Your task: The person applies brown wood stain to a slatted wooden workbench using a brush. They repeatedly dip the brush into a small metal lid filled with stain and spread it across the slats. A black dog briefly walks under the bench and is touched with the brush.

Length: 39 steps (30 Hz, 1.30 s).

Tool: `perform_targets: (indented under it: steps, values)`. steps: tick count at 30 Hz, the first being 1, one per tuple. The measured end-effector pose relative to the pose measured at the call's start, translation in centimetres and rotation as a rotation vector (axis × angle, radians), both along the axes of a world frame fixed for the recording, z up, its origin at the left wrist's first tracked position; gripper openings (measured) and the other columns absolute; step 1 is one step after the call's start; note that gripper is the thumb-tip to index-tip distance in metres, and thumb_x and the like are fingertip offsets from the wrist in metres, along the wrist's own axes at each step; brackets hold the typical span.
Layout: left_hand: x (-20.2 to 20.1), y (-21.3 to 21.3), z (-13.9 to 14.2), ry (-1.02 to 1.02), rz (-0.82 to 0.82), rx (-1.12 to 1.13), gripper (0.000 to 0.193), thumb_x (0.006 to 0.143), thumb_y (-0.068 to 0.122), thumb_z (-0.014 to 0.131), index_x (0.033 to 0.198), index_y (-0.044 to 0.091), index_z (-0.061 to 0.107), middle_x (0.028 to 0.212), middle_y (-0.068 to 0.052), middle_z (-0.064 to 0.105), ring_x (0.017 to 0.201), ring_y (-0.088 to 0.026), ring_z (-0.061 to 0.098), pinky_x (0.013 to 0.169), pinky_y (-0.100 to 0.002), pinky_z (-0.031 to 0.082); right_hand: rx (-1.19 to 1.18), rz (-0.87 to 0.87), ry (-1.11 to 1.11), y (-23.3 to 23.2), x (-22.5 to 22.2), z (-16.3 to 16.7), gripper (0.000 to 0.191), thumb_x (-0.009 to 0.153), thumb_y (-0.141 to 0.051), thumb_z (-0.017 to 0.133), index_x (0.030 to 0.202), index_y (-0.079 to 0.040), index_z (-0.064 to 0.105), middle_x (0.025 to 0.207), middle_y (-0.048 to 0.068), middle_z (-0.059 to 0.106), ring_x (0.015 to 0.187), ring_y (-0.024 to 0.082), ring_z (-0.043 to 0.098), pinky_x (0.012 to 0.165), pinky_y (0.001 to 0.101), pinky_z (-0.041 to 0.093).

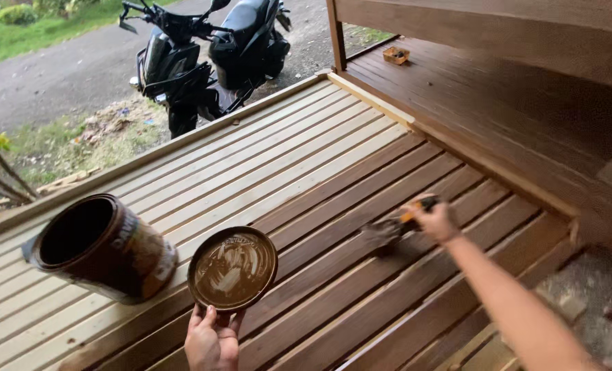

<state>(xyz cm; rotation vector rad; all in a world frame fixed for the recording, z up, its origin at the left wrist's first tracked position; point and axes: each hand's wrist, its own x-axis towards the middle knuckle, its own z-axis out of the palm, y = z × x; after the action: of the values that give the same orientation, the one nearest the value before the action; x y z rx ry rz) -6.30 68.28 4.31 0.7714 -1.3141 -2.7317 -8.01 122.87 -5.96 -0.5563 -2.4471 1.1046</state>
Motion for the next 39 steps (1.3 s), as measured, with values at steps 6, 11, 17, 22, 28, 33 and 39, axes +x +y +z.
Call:
perform_targets:
  steps: [6,11,17,22,28,33,39]
  values:
    - [0.4,6.7,-1.0,0.02,0.025,0.033,0.047,0.103,0.007,0.035,0.149,0.013,0.044,0.145,-0.014,0.055,0.126,-0.036,0.058,0.102,-0.064,0.049,0.168,-0.079,0.044,14.6,1.1,6.7,0.025,0.102,-0.027,0.073,0.099,-0.003,0.068,0.079,0.012,0.072,0.062,0.023,0.066,0.06,0.0384,0.06]
    - [1.2,9.7,-1.7,0.003,0.089,0.043,0.047,0.104,0.007,0.035,0.15,0.011,0.043,0.145,-0.016,0.055,0.127,-0.037,0.058,0.103,-0.064,0.05,0.709,0.259,0.497,9.1,-0.7,9.9,0.026,0.083,-0.024,0.076,0.101,-0.007,0.067,0.093,0.016,0.071,0.073,0.021,0.068,0.064,0.0357,0.06]
    - [1.3,10.6,-1.0,-0.005,0.063,-0.027,0.051,0.103,0.007,0.032,0.152,0.018,0.041,0.147,-0.012,0.053,0.128,-0.036,0.056,0.103,-0.065,0.047,0.965,0.548,0.371,-9.4,0.5,6.1,0.023,0.101,-0.02,0.059,0.08,-0.01,0.059,0.061,0.003,0.061,0.045,0.01,0.053,0.037,0.0253,0.045]
    - [1.4,12.5,0.0,0.011,0.107,-0.012,0.05,0.104,0.007,0.033,0.153,0.016,0.04,0.148,-0.014,0.053,0.131,-0.035,0.056,0.105,-0.064,0.049,-0.082,0.645,0.418,-9.9,-2.2,5.5,0.021,0.101,-0.026,0.065,0.093,-0.007,0.063,0.072,0.003,0.068,0.053,0.013,0.067,0.041,0.0236,0.056]
    - [1.7,14.9,0.9,-0.034,0.137,-0.028,0.049,0.105,0.008,0.033,0.153,0.012,0.038,0.146,-0.017,0.052,0.129,-0.038,0.057,0.105,-0.065,0.049,-0.394,0.3,0.314,8.7,-3.5,6.2,0.023,0.088,-0.024,0.075,0.073,-0.011,0.065,0.066,0.005,0.066,0.049,0.014,0.058,0.044,0.0296,0.052]
    - [2.1,16.2,0.9,0.006,0.15,0.002,0.048,0.104,0.008,0.033,0.152,0.011,0.039,0.146,-0.016,0.053,0.13,-0.034,0.057,0.104,-0.064,0.05,0.138,0.074,0.044,19.7,-2.9,9.7,0.017,0.101,-0.025,0.065,0.094,-0.009,0.067,0.077,0.01,0.071,0.051,0.018,0.061,0.049,0.0321,0.055]
    - [2.4,17.9,1.1,0.029,0.146,0.006,0.049,0.104,0.008,0.033,0.153,0.01,0.038,0.146,-0.017,0.053,0.13,-0.035,0.057,0.104,-0.062,0.051,0.879,0.339,0.044,13.9,-4.1,8.6,0.025,0.102,-0.029,0.057,0.113,-0.011,0.07,0.074,0.009,0.07,0.049,0.013,0.06,0.041,0.0248,0.054]
